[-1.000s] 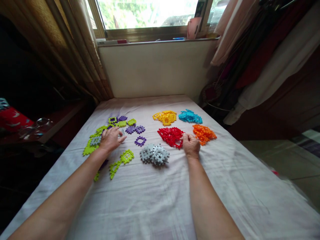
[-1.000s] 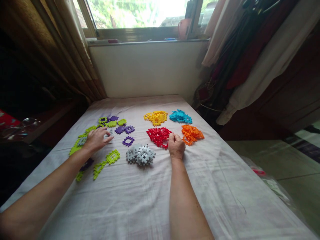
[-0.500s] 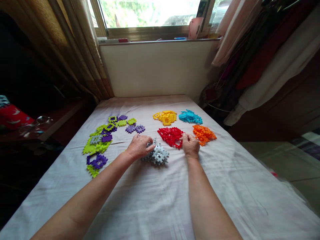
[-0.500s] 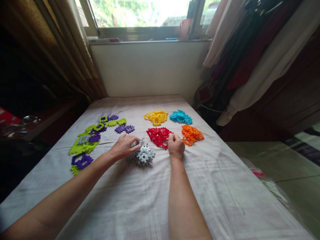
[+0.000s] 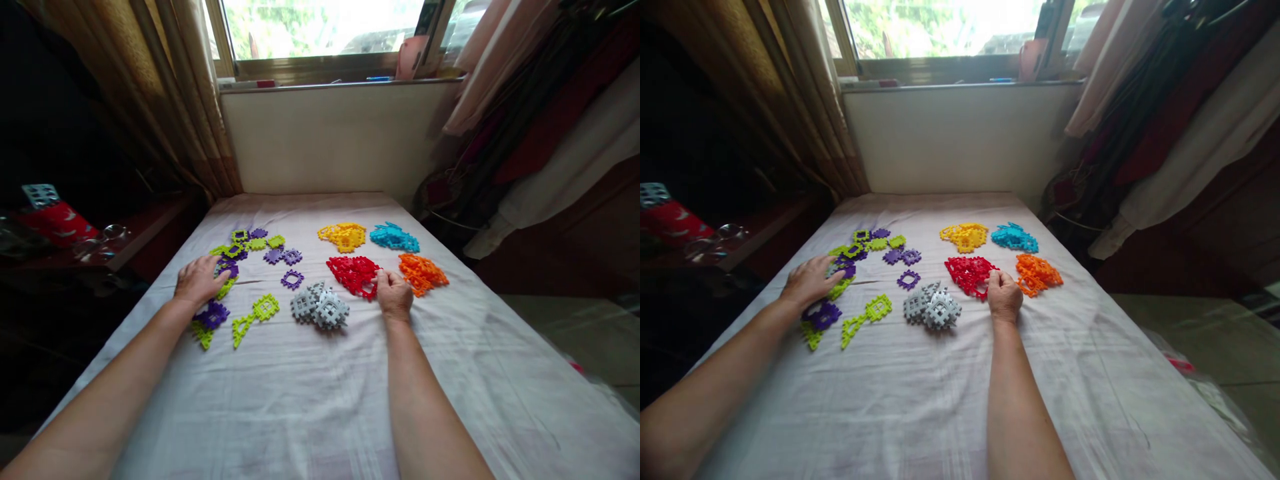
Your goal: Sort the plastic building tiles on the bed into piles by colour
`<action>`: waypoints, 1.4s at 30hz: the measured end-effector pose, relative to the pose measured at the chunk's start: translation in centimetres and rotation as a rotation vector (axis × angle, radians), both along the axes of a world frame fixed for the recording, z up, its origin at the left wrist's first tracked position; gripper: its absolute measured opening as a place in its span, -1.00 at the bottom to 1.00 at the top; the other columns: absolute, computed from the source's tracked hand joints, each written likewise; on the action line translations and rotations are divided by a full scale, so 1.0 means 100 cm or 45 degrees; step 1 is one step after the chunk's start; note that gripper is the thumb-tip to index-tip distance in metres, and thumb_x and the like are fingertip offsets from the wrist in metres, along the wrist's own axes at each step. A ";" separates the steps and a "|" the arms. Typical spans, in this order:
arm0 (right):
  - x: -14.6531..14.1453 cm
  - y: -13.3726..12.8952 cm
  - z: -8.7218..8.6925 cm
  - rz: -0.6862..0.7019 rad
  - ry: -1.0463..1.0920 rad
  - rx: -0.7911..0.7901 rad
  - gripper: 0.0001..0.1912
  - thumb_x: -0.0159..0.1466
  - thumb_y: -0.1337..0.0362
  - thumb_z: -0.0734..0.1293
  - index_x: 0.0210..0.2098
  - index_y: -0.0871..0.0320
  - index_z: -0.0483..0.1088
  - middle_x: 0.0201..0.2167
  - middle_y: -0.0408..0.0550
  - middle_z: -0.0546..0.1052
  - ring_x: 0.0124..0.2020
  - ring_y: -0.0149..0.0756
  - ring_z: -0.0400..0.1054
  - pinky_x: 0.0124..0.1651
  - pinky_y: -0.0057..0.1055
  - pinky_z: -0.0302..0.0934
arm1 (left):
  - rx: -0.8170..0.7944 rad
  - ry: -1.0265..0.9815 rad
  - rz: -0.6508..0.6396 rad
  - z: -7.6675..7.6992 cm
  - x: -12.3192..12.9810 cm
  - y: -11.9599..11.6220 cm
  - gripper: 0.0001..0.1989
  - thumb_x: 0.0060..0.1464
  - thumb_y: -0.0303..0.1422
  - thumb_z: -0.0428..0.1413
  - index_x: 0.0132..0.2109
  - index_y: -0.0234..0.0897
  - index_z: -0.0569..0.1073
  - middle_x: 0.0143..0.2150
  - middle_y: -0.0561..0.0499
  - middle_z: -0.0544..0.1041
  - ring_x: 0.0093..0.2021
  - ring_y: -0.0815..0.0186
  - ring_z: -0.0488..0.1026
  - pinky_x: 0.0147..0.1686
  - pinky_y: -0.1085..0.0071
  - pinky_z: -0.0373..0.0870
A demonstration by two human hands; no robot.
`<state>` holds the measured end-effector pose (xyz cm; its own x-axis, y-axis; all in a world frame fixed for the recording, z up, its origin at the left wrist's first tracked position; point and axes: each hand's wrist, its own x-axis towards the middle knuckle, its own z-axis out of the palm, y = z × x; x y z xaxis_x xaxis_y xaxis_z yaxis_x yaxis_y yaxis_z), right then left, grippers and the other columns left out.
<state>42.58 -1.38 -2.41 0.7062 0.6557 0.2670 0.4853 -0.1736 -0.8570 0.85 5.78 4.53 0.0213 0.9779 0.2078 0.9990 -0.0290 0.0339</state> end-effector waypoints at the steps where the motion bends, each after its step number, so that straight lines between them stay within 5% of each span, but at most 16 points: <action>1: 0.000 0.000 0.000 0.000 0.005 -0.008 -0.66 0.20 0.07 0.23 -0.49 0.11 0.53 -0.51 -0.03 0.62 -0.43 -0.26 0.42 -0.34 -0.42 0.17 | -0.044 0.026 0.088 -0.001 -0.016 0.003 -0.42 0.11 -0.08 0.02 0.20 -0.28 0.40 0.28 -0.26 0.37 0.24 -0.12 0.34 0.18 0.03 0.25; 7: 0.000 0.000 0.001 0.018 0.014 -0.029 -0.67 0.19 0.08 0.23 -0.51 0.11 0.52 -0.51 -0.05 0.62 -0.43 -0.27 0.43 -0.34 -0.43 0.17 | -0.258 0.026 0.148 -0.011 -0.052 0.012 -0.48 0.06 -0.06 0.03 0.13 -0.13 0.49 0.09 -0.17 0.56 0.09 -0.12 0.48 0.00 0.08 0.40; 20: 0.002 0.000 -0.002 0.020 -0.014 0.003 -0.66 0.19 0.06 0.22 -0.51 0.09 0.52 -0.51 -0.05 0.62 -0.42 -0.26 0.44 -0.35 -0.42 0.18 | -0.220 -0.137 0.187 -0.004 -0.031 0.007 -0.46 0.10 -0.08 -0.04 0.13 -0.20 0.48 0.07 -0.17 0.57 0.05 -0.06 0.50 -0.04 0.15 0.43; 25: 0.002 0.001 -0.003 0.026 -0.008 -0.010 -0.65 0.20 0.06 0.22 -0.48 0.10 0.53 -0.52 -0.06 0.62 -0.43 -0.26 0.44 -0.33 -0.42 0.19 | -0.063 -0.290 0.203 0.002 -0.014 -0.004 -0.48 0.07 -0.11 0.00 0.12 -0.22 0.47 0.10 -0.12 0.54 0.09 0.00 0.48 0.03 0.22 0.41; 28: 0.001 0.001 -0.002 0.018 -0.010 -0.023 -0.67 0.19 0.08 0.22 -0.50 0.09 0.52 -0.51 -0.05 0.62 -0.43 -0.26 0.44 -0.32 -0.41 0.19 | 0.012 -0.434 0.040 0.004 0.013 -0.019 -0.47 0.08 -0.10 0.01 0.15 -0.18 0.43 0.12 -0.06 0.52 0.06 0.11 0.48 0.06 0.26 0.40; 34: 0.001 0.000 -0.001 0.044 0.009 -0.023 -0.69 0.20 0.09 0.23 -0.49 0.10 0.51 -0.52 -0.05 0.62 -0.43 -0.25 0.44 -0.29 -0.40 0.21 | -0.033 -0.623 -0.627 -0.020 0.099 -0.051 -0.53 0.09 -0.18 0.08 0.14 -0.18 0.43 0.11 -0.06 0.52 0.10 0.19 0.46 0.18 0.25 0.33; 38: 0.001 0.000 -0.001 0.026 0.011 -0.012 -0.67 0.19 0.07 0.23 -0.49 0.10 0.53 -0.52 -0.05 0.62 -0.44 -0.25 0.43 -0.33 -0.41 0.19 | -0.088 -0.673 -0.732 -0.037 0.130 -0.059 -0.57 0.10 -0.22 0.11 0.12 -0.14 0.44 0.11 -0.06 0.53 0.11 0.20 0.46 0.18 0.24 0.34; 42: -0.001 -0.001 0.001 0.014 0.020 -0.037 -0.67 0.19 0.08 0.23 -0.48 0.10 0.53 -0.51 -0.04 0.62 -0.45 -0.27 0.42 -0.35 -0.42 0.17 | -0.139 -0.653 -0.817 -0.036 0.131 -0.057 -0.58 0.13 -0.08 0.10 0.08 -0.11 0.48 0.10 -0.06 0.55 0.10 0.19 0.47 0.16 0.24 0.36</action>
<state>42.52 -1.45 -2.30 0.7031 0.6705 0.2370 0.4740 -0.1933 -0.8591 13.94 0.09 0.97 0.5105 0.8232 0.2485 0.6491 -0.5585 0.5165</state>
